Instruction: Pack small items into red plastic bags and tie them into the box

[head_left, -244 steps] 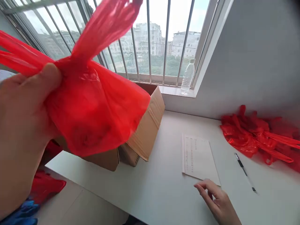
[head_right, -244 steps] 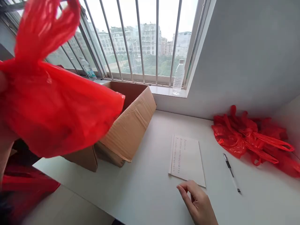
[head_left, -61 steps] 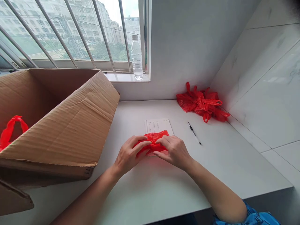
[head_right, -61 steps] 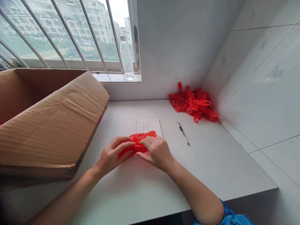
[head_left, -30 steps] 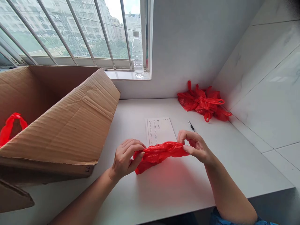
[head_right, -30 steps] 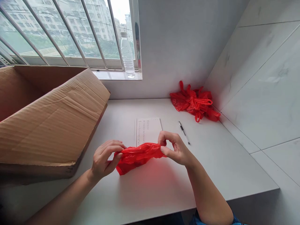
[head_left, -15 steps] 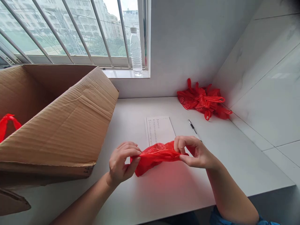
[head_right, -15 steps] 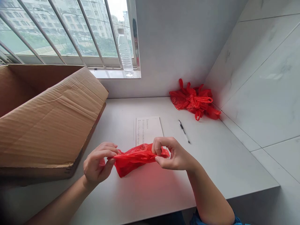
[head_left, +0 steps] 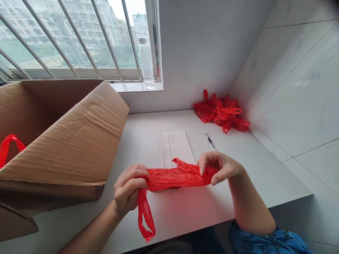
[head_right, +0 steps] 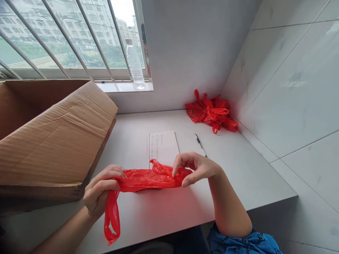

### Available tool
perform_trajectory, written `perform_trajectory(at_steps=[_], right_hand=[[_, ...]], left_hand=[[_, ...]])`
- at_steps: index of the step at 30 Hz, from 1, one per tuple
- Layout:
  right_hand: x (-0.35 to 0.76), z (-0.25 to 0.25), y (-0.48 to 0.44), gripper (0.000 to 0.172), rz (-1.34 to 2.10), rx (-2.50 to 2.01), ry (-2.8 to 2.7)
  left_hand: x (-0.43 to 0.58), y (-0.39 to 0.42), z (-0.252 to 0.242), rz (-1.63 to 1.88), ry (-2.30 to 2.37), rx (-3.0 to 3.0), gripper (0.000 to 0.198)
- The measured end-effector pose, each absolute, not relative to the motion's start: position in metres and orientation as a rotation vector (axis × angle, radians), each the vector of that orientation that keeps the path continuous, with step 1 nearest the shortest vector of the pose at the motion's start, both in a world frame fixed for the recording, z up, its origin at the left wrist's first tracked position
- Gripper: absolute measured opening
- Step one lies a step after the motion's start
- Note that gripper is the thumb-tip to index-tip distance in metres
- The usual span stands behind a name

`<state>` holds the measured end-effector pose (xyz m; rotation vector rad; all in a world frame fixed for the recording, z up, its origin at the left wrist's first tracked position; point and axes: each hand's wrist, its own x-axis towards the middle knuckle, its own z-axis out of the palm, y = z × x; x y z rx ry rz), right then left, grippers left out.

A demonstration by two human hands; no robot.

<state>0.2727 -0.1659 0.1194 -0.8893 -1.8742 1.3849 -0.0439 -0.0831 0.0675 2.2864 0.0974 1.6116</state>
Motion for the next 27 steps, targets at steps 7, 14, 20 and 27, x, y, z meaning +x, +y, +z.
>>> perform_trajectory(at_steps=[7, 14, 20, 27], right_hand=[[0.273, 0.126, -0.168, 0.040, 1.130, -1.146, -1.707], [0.242, 0.130, -0.171, 0.051, 0.686, -1.540, -2.002], [0.223, 0.130, -0.174, 0.023, 0.660, -1.616, -2.212], [0.207, 0.121, -0.176, 0.039, 0.754, -1.656, -2.330]], left_hand=[[-0.052, -0.094, 0.079, 1.135, 0.458, 2.365, 0.034], [-0.043, -0.116, 0.082, 0.789, 0.851, 2.453, 0.014], [-0.043, -0.116, 0.089, 0.864, 0.855, 2.376, 0.017], [-0.040, -0.120, 0.091, 1.068, 0.781, 2.197, 0.031]])
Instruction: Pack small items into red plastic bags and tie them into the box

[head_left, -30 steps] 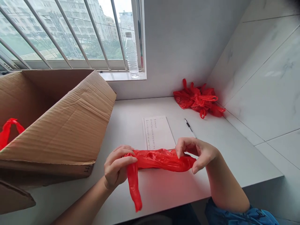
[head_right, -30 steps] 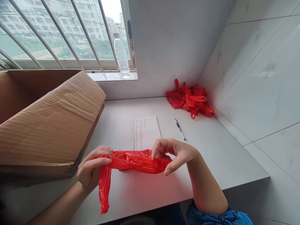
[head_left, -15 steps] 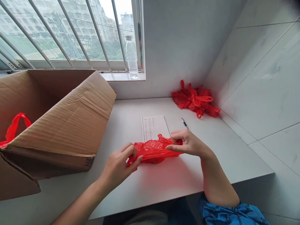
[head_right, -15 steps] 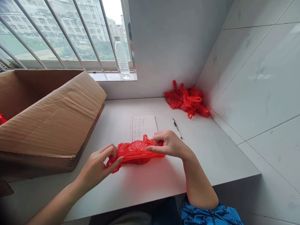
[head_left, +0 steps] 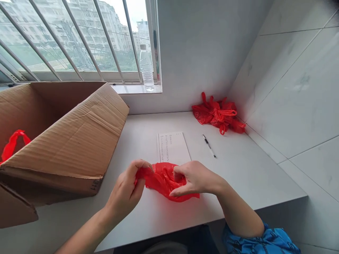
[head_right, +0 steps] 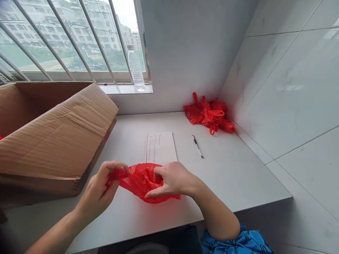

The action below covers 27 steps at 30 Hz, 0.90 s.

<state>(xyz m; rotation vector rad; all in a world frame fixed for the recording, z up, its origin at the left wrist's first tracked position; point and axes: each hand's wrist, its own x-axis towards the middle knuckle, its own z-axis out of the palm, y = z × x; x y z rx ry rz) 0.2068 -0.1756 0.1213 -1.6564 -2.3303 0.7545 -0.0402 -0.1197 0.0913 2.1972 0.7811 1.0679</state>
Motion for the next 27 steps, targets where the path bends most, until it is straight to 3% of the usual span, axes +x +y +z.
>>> perform_trajectory(at_steps=[8, 13, 20, 27], right_hand=[[0.210, 0.125, -0.182, 0.023, 0.893, -1.432, -2.466], [0.222, 0.138, -0.186, 0.010, 0.924, -1.384, -2.048], [0.214, 0.119, -0.166, 0.020, 0.522, -1.109, -1.311], [0.236, 0.110, -0.147, 0.039, 0.229, -1.302, -1.399]], left_hand=[[-0.052, -0.149, 0.111, 1.028, 0.658, 1.668, 0.017], [-0.058, -0.136, 0.117, 1.117, 0.677, 1.504, 0.017], [-0.032, -0.106, 0.147, 1.305, 0.618, 1.411, 0.037], [-0.008, -0.074, 0.127, 1.301, 0.597, 1.774, 0.043]])
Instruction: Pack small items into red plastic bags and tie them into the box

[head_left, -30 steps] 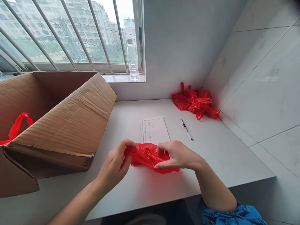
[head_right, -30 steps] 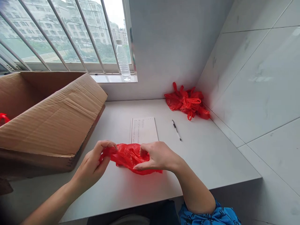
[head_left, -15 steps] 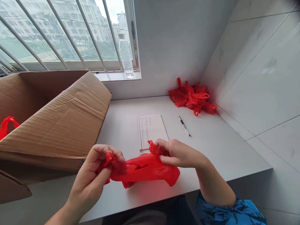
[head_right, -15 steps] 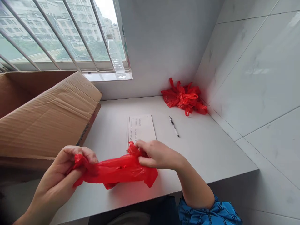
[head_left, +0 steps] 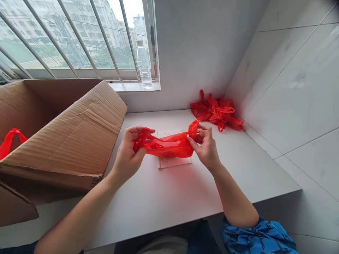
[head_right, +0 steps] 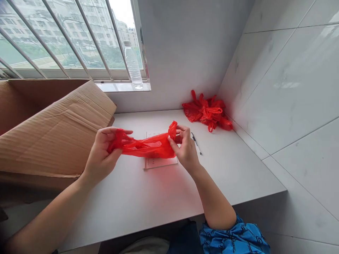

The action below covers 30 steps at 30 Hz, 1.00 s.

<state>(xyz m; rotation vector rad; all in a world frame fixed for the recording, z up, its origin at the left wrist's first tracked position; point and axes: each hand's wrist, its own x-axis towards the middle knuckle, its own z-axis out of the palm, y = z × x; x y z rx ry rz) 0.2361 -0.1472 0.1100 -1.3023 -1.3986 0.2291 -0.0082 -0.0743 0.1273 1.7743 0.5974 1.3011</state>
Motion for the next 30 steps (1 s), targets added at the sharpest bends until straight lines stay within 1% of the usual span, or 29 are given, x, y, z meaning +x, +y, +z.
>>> perform_trajectory(at_steps=[3, 5, 6, 8, 10, 11, 13, 16, 17, 18, 21, 22, 23, 24, 25, 27, 29, 30], right_hand=[[0.243, 0.110, -0.145, 0.059, 0.030, -1.482, -1.459], [0.240, 0.111, -0.146, 0.062, -0.231, -1.504, -1.466], [0.236, 0.112, -0.147, 0.059, -0.352, -1.485, -1.490], [0.226, 0.110, -0.148, 0.044, -0.488, -1.422, -1.642], [0.215, 0.107, -0.148, 0.028, -0.472, -1.396, -1.880], [0.211, 0.105, -0.147, 0.024, -0.427, -1.413, -1.986], [0.207, 0.101, -0.145, 0.022, -0.350, -1.497, -2.096], [0.211, 0.096, -0.141, 0.016, -0.378, -1.620, -2.096], [0.215, 0.095, -0.140, 0.019, -0.409, -1.649, -2.101], [0.219, 0.093, -0.140, 0.028, -0.440, -1.682, -2.110], [0.229, 0.091, -0.142, 0.064, -0.495, -1.829, -2.110], [0.231, 0.092, -0.144, 0.072, -0.506, -1.867, -2.093], [0.232, 0.094, -0.145, 0.074, -0.518, -1.882, -2.076], [0.232, 0.096, -0.147, 0.072, -0.530, -1.865, -2.063], [0.229, 0.098, -0.149, 0.065, -0.545, -1.814, -2.056], [0.220, 0.102, -0.153, 0.046, -0.552, -1.641, -2.073], [0.207, 0.102, -0.154, 0.032, -0.479, -1.455, -2.164], [0.201, 0.099, -0.153, 0.028, -0.416, -1.390, -2.234]], left_hand=[[-0.004, -0.065, 0.112, 1.188, 0.711, 1.924, 0.048], [-0.002, -0.064, 0.108, 1.158, 0.739, 1.982, 0.051], [-0.001, -0.065, 0.108, 1.150, 0.744, 2.008, 0.053], [0.002, -0.069, 0.111, 1.127, 0.720, 2.046, 0.056], [0.005, -0.074, 0.113, 1.091, 0.655, 2.072, 0.061], [0.006, -0.076, 0.113, 1.077, 0.620, 2.084, 0.063], [0.008, -0.080, 0.110, 1.065, 0.565, 2.115, 0.067], [0.005, -0.083, 0.099, 1.110, 0.557, 2.168, 0.072], [0.003, -0.083, 0.095, 1.134, 0.567, 2.181, 0.074], [0.001, -0.082, 0.090, 1.162, 0.585, 2.191, 0.076], [-0.006, -0.080, 0.080, 1.226, 0.651, 2.223, 0.081], [-0.008, -0.079, 0.077, 1.236, 0.674, 2.236, 0.083], [-0.009, -0.079, 0.075, 1.239, 0.696, 2.251, 0.085], [-0.010, -0.079, 0.073, 1.234, 0.710, 2.262, 0.087], [-0.010, -0.079, 0.072, 1.226, 0.717, 2.266, 0.089], [-0.010, -0.080, 0.069, 1.228, 0.703, 2.263, 0.089], [-0.009, -0.081, 0.066, 1.278, 0.651, 2.263, 0.086], [-0.009, -0.082, 0.064, 1.309, 0.626, 2.265, 0.084]])
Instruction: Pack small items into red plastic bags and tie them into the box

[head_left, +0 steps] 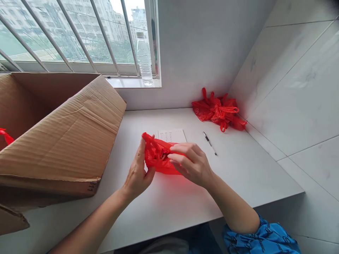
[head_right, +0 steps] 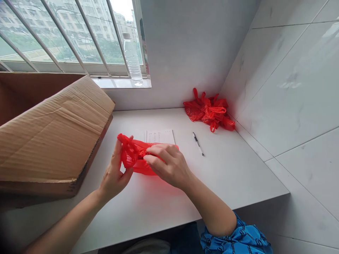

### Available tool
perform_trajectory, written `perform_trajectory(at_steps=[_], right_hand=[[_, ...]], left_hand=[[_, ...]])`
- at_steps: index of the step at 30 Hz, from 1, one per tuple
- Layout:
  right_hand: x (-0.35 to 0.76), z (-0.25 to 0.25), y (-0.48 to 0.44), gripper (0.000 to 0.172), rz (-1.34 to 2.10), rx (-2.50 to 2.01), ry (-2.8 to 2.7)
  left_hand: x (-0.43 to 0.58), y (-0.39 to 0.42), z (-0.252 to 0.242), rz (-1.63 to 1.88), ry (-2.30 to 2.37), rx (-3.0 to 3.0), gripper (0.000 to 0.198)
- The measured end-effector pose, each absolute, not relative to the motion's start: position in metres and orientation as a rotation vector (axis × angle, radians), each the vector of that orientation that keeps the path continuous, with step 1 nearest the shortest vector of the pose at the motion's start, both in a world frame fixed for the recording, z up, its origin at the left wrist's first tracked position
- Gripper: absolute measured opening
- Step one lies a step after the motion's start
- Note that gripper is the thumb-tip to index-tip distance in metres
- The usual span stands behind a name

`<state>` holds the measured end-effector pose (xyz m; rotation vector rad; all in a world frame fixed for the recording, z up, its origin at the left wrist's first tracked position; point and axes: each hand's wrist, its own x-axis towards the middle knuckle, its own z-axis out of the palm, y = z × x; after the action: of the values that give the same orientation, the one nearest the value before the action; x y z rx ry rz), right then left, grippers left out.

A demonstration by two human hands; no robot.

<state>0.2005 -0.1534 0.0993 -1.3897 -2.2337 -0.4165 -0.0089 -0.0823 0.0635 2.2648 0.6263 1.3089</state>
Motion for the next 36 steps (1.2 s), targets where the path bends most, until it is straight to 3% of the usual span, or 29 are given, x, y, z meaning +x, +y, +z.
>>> perform_trajectory(at_steps=[3, 6, 10, 16, 20, 24, 29, 36], right_hand=[[0.191, 0.087, -0.145, 0.028, -0.292, -1.430, -2.379], [0.197, 0.073, -0.134, 0.023, -0.417, -1.751, -2.278], [0.210, 0.066, -0.128, 0.057, -0.528, -1.966, -2.172], [0.198, 0.074, -0.130, 0.026, -0.465, -1.696, -2.136], [0.193, 0.066, -0.123, 0.019, -0.418, -1.707, -2.173], [0.198, 0.049, -0.110, 0.020, -0.361, -1.867, -2.212], [0.208, 0.050, -0.108, 0.019, -0.292, -1.797, -2.190], [0.211, 0.070, -0.122, 0.028, -0.352, -1.681, -2.047]], left_hand=[[-0.008, -0.083, 0.056, 1.377, 0.640, 2.277, 0.081], [-0.007, -0.080, 0.047, 1.380, 0.698, 2.245, 0.082], [-0.007, -0.075, 0.040, 1.334, 0.681, 2.141, 0.083], [-0.011, -0.083, 0.047, 1.392, 0.475, 2.279, 0.071], [-0.009, -0.086, 0.045, 1.354, 0.318, 2.479, 0.051], [-0.009, -0.077, 0.039, 1.183, 0.460, 2.547, 0.038], [-0.013, -0.061, 0.042, 1.145, 0.777, 1.855, 0.022], [-0.013, -0.053, 0.045, 1.269, 0.841, 1.189, 0.020]])
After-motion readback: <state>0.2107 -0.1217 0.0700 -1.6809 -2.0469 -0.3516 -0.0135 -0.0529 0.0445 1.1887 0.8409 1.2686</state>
